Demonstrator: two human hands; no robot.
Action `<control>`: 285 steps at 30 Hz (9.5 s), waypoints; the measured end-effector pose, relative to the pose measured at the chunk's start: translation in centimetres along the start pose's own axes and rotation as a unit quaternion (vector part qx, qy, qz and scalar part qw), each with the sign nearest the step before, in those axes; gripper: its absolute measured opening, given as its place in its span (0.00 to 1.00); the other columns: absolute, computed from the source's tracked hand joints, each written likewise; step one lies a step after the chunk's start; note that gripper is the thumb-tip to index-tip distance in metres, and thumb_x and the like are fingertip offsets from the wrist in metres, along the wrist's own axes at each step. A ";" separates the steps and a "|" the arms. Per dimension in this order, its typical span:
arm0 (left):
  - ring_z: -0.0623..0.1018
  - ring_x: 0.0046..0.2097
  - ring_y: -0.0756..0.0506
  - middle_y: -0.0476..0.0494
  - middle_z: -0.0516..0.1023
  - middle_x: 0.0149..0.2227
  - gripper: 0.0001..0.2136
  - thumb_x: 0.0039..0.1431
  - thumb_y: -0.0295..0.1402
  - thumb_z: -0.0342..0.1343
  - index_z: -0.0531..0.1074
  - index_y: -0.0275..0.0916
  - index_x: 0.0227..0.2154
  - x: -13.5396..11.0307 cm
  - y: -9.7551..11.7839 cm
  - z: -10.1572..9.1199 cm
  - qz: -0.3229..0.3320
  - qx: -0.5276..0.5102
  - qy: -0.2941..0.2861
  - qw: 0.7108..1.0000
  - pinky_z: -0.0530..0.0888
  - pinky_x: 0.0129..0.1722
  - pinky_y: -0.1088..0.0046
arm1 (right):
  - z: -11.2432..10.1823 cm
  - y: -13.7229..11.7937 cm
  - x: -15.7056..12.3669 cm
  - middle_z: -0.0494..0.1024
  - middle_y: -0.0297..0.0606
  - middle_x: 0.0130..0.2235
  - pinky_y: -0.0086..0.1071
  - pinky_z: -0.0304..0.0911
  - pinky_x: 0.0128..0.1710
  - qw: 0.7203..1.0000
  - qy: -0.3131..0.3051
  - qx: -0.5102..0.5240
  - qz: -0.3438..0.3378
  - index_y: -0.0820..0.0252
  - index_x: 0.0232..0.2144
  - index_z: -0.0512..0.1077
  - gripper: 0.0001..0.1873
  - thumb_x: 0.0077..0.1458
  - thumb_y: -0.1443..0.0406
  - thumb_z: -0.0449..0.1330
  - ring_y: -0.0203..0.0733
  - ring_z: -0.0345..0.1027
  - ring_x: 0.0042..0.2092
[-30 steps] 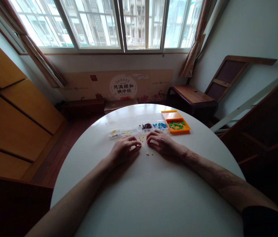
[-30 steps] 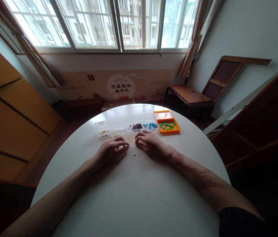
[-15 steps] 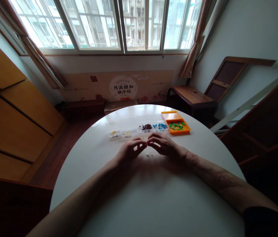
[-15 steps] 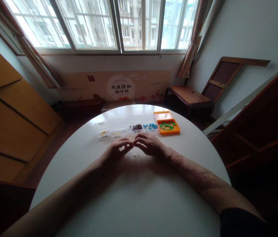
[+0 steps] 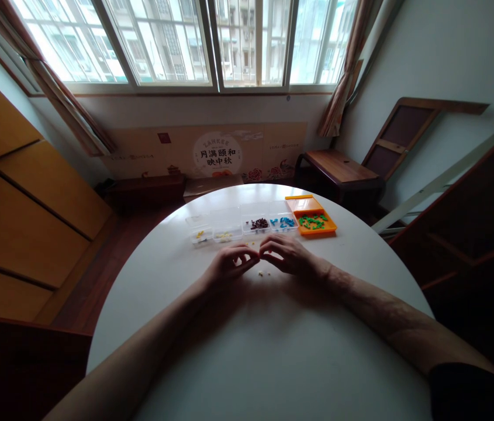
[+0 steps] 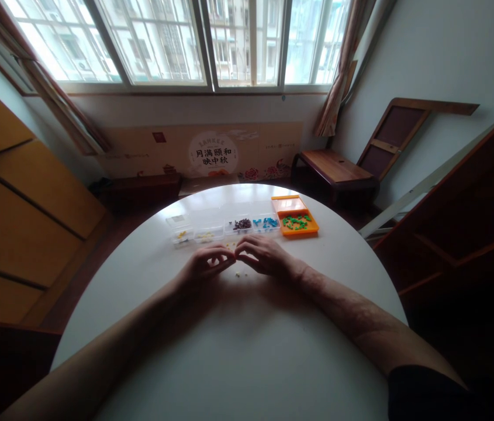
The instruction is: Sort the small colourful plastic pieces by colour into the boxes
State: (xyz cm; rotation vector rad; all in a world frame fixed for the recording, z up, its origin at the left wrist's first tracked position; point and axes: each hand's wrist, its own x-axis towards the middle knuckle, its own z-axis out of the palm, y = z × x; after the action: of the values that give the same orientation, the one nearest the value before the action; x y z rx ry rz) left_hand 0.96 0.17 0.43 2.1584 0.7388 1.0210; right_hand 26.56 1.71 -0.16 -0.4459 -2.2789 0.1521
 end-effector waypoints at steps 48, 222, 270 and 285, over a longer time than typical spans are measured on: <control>0.82 0.39 0.39 0.45 0.87 0.44 0.13 0.67 0.40 0.57 0.87 0.44 0.41 -1.5 -2.8 -9.7 -0.237 0.489 0.161 0.824 0.74 0.42 0.63 | 0.1 1.1 -0.8 0.86 0.43 0.50 0.46 0.76 0.55 0.997 -0.053 -0.016 0.047 0.54 0.51 0.83 0.10 0.72 0.67 0.63 0.47 0.78 0.50; 0.79 0.33 0.50 0.44 0.83 0.42 0.08 0.72 0.37 0.63 0.84 0.44 0.48 -0.5 -0.6 -0.3 -0.004 0.118 0.026 0.993 0.77 0.36 0.74 | -0.1 -0.3 -0.2 0.83 0.39 0.43 0.36 0.76 0.47 0.987 -0.001 0.104 0.126 0.55 0.45 0.77 0.04 0.75 0.65 0.60 0.42 0.79 0.43; 0.76 0.31 0.48 0.47 0.84 0.39 0.10 0.69 0.41 0.63 0.87 0.43 0.40 -0.1 -2.9 -4.2 -0.148 0.293 0.227 0.917 0.71 0.35 0.70 | -1.3 -1.5 0.0 0.82 0.39 0.41 0.33 0.71 0.43 0.981 -0.127 0.111 0.091 0.54 0.40 0.82 0.03 0.67 0.66 0.67 0.41 0.76 0.41; 0.79 0.33 0.48 0.46 0.85 0.39 0.08 0.71 0.34 0.60 0.85 0.43 0.38 -0.5 -2.1 -3.2 0.011 0.303 0.061 0.951 0.72 0.37 0.71 | -1.2 -1.3 -0.1 0.82 0.38 0.42 0.31 0.69 0.44 0.982 -0.140 0.098 0.076 0.54 0.40 0.82 0.07 0.65 0.70 0.66 0.40 0.75 0.42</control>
State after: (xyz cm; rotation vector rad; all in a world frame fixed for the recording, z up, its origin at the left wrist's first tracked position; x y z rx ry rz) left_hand -2.38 2.12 0.30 2.6325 1.2163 1.0385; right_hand 27.11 0.38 0.91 -0.5208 -2.4705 0.5409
